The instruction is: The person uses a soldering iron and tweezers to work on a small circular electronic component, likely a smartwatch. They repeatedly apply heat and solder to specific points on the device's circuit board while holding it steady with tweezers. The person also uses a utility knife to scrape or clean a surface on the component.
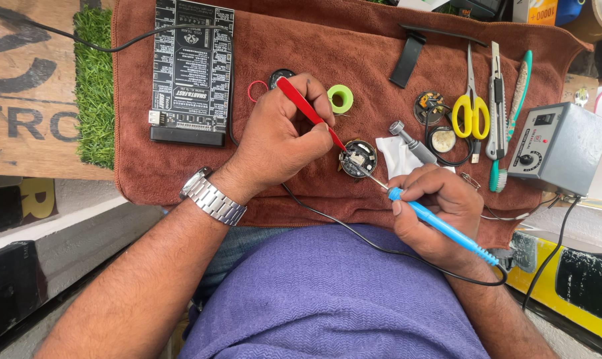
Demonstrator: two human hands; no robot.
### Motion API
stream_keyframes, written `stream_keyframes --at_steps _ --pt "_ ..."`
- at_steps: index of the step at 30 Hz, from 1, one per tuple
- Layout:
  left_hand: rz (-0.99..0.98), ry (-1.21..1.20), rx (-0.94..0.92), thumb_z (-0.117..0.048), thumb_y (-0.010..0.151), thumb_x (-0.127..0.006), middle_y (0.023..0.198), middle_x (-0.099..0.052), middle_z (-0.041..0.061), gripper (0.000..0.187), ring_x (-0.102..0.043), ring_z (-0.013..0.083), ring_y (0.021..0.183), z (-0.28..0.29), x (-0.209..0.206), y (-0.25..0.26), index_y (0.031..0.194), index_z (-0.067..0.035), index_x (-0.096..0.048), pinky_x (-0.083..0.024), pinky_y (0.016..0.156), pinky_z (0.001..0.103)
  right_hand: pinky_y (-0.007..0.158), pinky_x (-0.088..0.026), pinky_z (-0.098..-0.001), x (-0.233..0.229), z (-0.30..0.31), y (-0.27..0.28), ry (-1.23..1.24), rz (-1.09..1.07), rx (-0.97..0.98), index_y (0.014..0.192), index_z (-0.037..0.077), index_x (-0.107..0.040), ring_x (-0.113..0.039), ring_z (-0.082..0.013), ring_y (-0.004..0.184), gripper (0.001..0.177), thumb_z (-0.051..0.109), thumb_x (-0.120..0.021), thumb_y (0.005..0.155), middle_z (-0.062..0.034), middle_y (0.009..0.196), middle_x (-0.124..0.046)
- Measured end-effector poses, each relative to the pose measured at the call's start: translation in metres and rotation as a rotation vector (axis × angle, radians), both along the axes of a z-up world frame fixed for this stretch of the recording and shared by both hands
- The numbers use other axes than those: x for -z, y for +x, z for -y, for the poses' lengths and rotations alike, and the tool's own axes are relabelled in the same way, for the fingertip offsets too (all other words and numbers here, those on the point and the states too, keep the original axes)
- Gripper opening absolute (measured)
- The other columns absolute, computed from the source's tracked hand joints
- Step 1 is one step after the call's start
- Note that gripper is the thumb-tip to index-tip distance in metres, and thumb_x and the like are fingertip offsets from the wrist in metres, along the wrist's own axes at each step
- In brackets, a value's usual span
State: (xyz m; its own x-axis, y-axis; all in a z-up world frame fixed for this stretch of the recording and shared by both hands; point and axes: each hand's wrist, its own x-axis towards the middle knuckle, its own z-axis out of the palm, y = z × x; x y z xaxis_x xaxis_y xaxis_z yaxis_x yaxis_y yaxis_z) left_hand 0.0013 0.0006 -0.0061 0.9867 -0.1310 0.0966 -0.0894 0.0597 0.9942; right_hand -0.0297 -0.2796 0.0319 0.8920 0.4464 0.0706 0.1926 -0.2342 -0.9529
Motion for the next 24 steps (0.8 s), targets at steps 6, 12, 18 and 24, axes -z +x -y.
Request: stream_keyframes --at_steps 6,12,18,24 --pt "-0.019 0.014 0.006 -0.006 0.088 -0.065 0.094 -0.063 -0.003 0.014 -0.061 0.0046 0.085 0.000 -0.001 0.000 0.098 -0.009 -0.057 -0.054 0.079 0.024 0.090 -0.058 -0.0277 -0.005 -0.007 0.001 -0.043 -0.024 0.022 0.099 0.001 -0.057 -0.068 -0.0158 0.098 0.017 -0.007 -0.068 0.088 -0.0090 0.097 -0.061" --pt "0.004 0.028 -0.009 -0.006 0.088 -0.066 0.095 -0.062 -0.003 0.013 -0.060 0.0050 0.086 -0.001 -0.002 0.000 0.098 -0.009 -0.058 -0.053 0.080 0.023 0.091 -0.058 -0.0303 -0.011 0.002 -0.001 -0.003 0.024 -0.012 0.102 0.003 -0.055 -0.067 -0.0159 0.093 0.016 -0.001 -0.067 0.093 -0.0100 0.093 -0.062" --pt "-0.030 -0.071 -0.001 -0.004 0.088 -0.064 0.096 -0.060 -0.002 0.014 -0.058 0.0048 0.088 0.000 0.003 -0.001 0.098 -0.008 -0.057 -0.051 0.081 0.023 0.088 -0.064 -0.0408 0.016 0.011 0.004 0.443 0.025 0.254 0.118 0.005 -0.048 -0.060 -0.0136 0.077 0.029 0.026 -0.066 0.115 -0.0112 0.094 -0.061" --pt "-0.176 -0.442 -0.077 -0.004 0.091 -0.055 0.092 -0.062 0.001 0.011 -0.059 0.0081 0.083 -0.002 0.002 0.003 0.100 -0.009 -0.055 -0.052 0.073 0.026 0.083 -0.063 -0.0342 0.043 0.012 0.027 0.134 0.414 0.422 0.121 0.004 -0.043 -0.058 -0.0122 0.078 0.042 0.043 -0.059 0.117 -0.0084 0.105 -0.051"
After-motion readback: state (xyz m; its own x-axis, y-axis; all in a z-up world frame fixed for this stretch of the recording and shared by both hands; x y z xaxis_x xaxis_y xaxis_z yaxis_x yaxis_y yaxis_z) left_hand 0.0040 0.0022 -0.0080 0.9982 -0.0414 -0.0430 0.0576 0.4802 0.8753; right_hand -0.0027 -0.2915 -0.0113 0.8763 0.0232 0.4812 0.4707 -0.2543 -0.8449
